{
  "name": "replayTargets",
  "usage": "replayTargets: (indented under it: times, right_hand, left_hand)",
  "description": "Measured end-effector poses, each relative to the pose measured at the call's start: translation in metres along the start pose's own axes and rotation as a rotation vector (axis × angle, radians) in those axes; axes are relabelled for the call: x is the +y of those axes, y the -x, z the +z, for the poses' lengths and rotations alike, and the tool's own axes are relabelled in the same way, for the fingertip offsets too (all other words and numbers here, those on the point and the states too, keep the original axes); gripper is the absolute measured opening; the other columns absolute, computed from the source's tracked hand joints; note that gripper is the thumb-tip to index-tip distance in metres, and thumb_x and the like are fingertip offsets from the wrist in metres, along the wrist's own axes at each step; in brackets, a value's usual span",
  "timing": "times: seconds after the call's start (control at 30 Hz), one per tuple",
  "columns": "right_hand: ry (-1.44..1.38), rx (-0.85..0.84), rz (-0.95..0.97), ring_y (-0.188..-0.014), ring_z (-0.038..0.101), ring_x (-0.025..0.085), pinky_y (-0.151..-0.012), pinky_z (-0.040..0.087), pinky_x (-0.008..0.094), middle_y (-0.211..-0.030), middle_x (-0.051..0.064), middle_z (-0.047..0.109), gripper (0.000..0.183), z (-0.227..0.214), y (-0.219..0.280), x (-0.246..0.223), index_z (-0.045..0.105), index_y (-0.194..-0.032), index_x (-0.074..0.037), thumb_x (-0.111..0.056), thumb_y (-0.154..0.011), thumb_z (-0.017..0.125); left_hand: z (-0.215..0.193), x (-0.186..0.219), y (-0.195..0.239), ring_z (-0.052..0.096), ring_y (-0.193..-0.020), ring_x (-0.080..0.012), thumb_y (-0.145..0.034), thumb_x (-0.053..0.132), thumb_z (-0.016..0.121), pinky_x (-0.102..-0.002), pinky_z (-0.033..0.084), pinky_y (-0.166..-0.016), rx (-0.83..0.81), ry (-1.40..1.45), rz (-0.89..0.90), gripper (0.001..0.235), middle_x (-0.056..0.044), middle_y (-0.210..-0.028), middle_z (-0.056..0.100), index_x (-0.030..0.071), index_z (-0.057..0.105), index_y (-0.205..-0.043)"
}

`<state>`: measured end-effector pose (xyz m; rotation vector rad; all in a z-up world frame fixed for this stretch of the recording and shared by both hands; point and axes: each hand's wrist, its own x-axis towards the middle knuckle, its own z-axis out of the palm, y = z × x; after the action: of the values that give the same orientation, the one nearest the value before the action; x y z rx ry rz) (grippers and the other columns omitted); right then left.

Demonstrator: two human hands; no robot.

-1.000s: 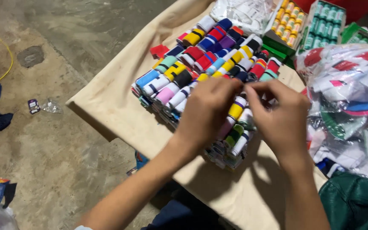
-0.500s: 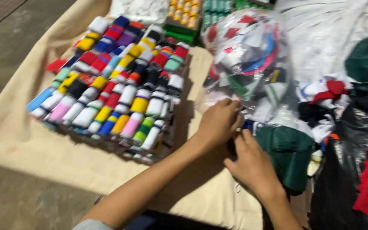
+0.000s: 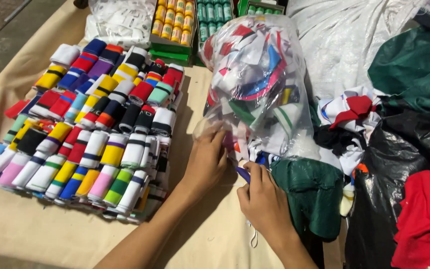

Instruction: The person folds a yellow and purple striped sock and places it on a stack of similar socks. They then pick up a pink and white sock, fold it, and place it on the same stack.

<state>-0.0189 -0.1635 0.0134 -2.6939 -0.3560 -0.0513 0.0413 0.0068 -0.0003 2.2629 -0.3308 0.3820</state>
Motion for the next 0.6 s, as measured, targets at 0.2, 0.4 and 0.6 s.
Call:
replayTargets:
  times: [0.2, 0.4, 0.6]
  right_hand:
    - [0.16, 0.118, -0.093, -0.102, 0.066, 0.029, -0.066, 0.058, 0.045, -0.112, 0.006, 0.066, 0.038, 0.016, -0.002, 0.004, 0.06, -0.123, -0.012, -0.03, -0.09, 0.064]
    - [0.109, 0.015, -0.007, -0.101, 0.065, 0.028, -0.068, 0.058, 0.048, -0.108, 0.003, 0.063, 0.046, 0.007, -0.004, -0.003, 0.059, -0.125, -0.017, -0.04, -0.086, 0.068]
    - [-0.402, 0.183, -0.042, -0.098, 0.066, 0.022, -0.085, 0.053, 0.034, -0.118, 0.011, 0.063, 0.04, 0.003, -0.007, -0.005, 0.061, -0.125, -0.003, -0.025, -0.093, 0.067]
  left_hand:
    - [0.023, -0.016, -0.002, 0.063, -0.118, -0.0362, -0.096, 0.021, 0.063, -0.044, 0.046, -0.099, 0.077, 0.057, -0.167, 0.04, -0.021, -0.128, 0.067, 0.002, 0.065, -0.131]
    - [0.024, -0.019, 0.001, 0.045, -0.046, -0.0205, -0.105, 0.029, 0.048, -0.044, 0.033, -0.051, 0.168, 0.195, -0.31, 0.053, -0.008, -0.049, 0.052, 0.005, 0.051, -0.057]
    - [0.011, 0.004, 0.001, 0.052, -0.068, -0.0133, -0.097, 0.029, 0.051, -0.033, 0.042, -0.063, 0.144, 0.661, -0.617, 0.028, -0.002, -0.069, 0.057, 0.012, 0.054, -0.075]
